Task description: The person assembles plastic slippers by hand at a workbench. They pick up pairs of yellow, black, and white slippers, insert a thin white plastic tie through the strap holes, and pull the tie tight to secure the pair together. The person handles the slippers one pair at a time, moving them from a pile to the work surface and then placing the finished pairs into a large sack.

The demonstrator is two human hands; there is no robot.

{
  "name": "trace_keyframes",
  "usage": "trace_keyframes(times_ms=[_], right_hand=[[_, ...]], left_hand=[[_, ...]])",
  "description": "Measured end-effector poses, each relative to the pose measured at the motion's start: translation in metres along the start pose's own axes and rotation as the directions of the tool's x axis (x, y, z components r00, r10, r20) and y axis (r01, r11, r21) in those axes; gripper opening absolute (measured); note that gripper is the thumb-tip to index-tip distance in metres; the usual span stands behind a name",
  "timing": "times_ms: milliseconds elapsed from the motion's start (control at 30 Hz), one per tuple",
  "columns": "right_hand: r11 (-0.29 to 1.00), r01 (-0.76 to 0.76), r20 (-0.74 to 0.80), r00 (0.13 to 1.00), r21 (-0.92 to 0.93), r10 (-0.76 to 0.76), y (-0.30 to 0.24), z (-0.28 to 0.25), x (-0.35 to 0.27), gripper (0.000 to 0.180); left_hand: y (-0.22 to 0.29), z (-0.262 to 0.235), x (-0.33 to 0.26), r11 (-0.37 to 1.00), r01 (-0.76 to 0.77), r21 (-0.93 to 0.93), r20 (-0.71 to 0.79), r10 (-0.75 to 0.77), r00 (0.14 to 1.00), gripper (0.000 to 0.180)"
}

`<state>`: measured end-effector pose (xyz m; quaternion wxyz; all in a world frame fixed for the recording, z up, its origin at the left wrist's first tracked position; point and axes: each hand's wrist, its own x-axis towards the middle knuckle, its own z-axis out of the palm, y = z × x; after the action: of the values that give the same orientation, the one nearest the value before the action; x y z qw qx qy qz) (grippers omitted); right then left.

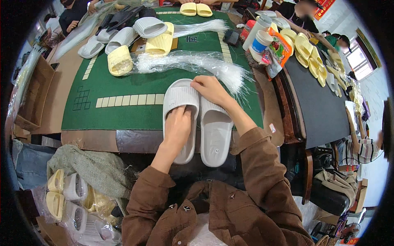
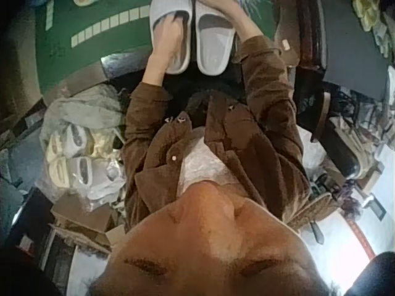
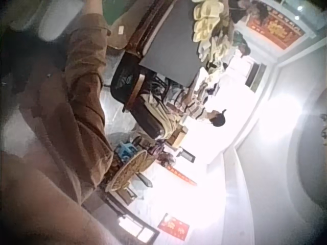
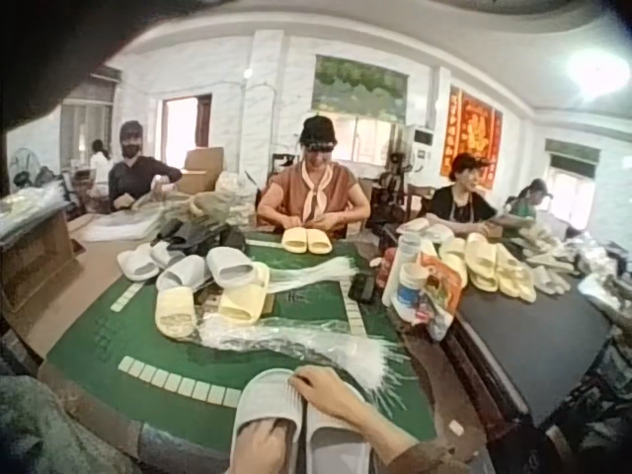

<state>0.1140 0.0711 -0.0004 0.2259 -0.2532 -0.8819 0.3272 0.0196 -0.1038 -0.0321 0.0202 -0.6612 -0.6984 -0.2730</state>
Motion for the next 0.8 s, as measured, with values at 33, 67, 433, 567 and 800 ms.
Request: trace_keyframes(times_ms=[33, 67, 433, 567, 800], right_hand=[[1.0, -0.002, -0.001, 1.0, 0.003, 0.002, 0.0, 0.0, -0.001, 0.028], [1.0, -0.005, -0.005, 1.0, 0.004, 0.005, 0.0, -0.001, -0.002, 0.028], [0.999, -0.042, 0.0, 0.999, -0.017, 0.042, -0.001, -0.001, -0.003, 0.029], [0.999, -0.033, -0.013, 0.999, 0.006, 0.034, 0.001, 0.001, -0.002, 0.028], [0.944, -0.199, -0.108, 0.966, 0.265, 0.234, 0.007, -0.001, 0.001, 0.025]], left_hand=[[0.003, -0.001, -0.004, 1.0, -0.013, 0.007, -0.002, 0.013, 1.0, 0.02], [0.005, -0.004, -0.008, 0.999, -0.036, 0.008, -0.005, 0.036, 0.999, 0.024], [0.02, 0.001, -0.016, 0.997, -0.008, 0.073, -0.103, 0.015, 0.995, 0.033], [0.011, 0.006, -0.005, 0.997, 0.042, 0.057, -0.039, -0.04, 0.998, 0.031], [-0.018, -0.001, 0.026, 0.991, -0.091, 0.095, 0.246, 0.065, 0.967, 0.029]])
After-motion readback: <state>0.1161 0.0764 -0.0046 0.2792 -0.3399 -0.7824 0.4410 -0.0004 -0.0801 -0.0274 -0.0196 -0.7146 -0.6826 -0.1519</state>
